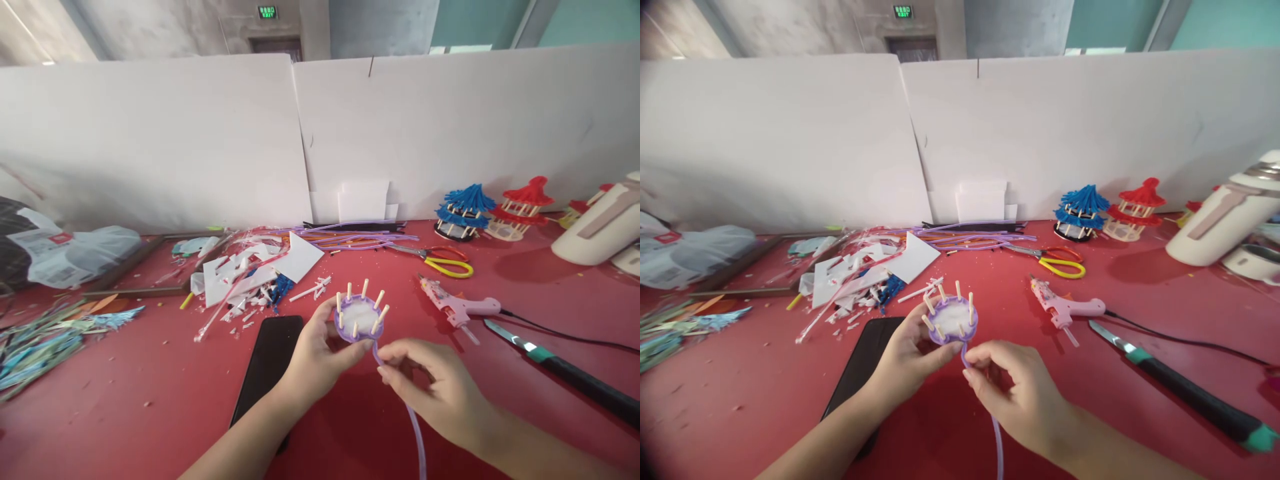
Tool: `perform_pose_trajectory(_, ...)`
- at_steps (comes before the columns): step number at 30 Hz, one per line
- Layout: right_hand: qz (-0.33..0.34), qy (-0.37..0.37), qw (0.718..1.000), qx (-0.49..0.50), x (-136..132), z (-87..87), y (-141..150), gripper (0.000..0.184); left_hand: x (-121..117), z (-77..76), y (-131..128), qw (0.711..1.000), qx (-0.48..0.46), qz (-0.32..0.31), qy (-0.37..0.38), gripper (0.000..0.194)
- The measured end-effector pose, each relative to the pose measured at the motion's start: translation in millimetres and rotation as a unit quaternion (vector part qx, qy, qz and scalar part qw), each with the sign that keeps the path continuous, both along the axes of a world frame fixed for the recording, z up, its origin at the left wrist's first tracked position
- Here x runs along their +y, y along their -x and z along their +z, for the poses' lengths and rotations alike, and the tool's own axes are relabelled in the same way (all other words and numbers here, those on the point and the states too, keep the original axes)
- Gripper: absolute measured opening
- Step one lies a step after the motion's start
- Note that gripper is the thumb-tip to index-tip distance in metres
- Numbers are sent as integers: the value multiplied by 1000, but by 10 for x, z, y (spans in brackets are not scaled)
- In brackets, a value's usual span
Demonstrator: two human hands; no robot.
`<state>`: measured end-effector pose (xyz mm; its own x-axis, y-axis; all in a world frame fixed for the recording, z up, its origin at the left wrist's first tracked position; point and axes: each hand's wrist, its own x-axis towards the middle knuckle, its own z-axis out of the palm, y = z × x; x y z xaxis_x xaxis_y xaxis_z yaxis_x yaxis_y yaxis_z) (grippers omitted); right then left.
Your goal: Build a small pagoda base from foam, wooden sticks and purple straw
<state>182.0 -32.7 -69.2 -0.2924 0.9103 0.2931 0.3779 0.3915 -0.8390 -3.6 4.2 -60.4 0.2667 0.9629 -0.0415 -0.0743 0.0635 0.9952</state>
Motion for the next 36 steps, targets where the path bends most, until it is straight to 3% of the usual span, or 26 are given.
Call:
perform_pose_trajectory(4, 41, -36, 997, -46, 31, 88, -70, 21, 20, 34, 0, 999, -16, 25, 20, 52)
perform_pose_trajectory(7, -25, -74, 990, -121, 186, 143, -306, 23, 40, 50, 7, 996, -72, 37, 30, 47)
perform_pose_trajectory(10, -145, -145, 942, -267, 417, 75, -741, 32, 61, 49, 22, 990, -129, 10, 48, 43)
perform_pose_trajectory(12, -178, -168, 902, -357, 551, -36, -1057, 40, 73, 44, 36, 985, -164, -4, 62, 40)
perform_pose_trajectory(16, -204, -116, 853, -466, 685, -252, -1459, 60, 84, 46, 61, 970, -224, -19, 87, 31)
perform_pose_trajectory(20, -157, -73, 835, -522, 736, -283, -1499, 52, 79, 53, 83, 958, -259, -36, 117, 34)
perform_pose_trajectory(23, -164, -103, 850, -490, 745, -184, -1403, 40, 82, 53, 98, 956, -258, -34, 135, 34)
perform_pose_trajectory(27, -171, -180, 913, -323, 599, -2, -1128, 28, 95, 47, 105, 953, -264, -29, 146, 32)
perform_pose_trajectory(29, -178, -219, 930, -234, 462, 52, -960, 28, 100, 40, 103, 954, -261, -27, 145, 31)
perform_pose_trajectory(36, -45, -266, 954, -131, 177, 65, -611, 24, 108, 17, 93, 964, -229, -5, 137, 39)
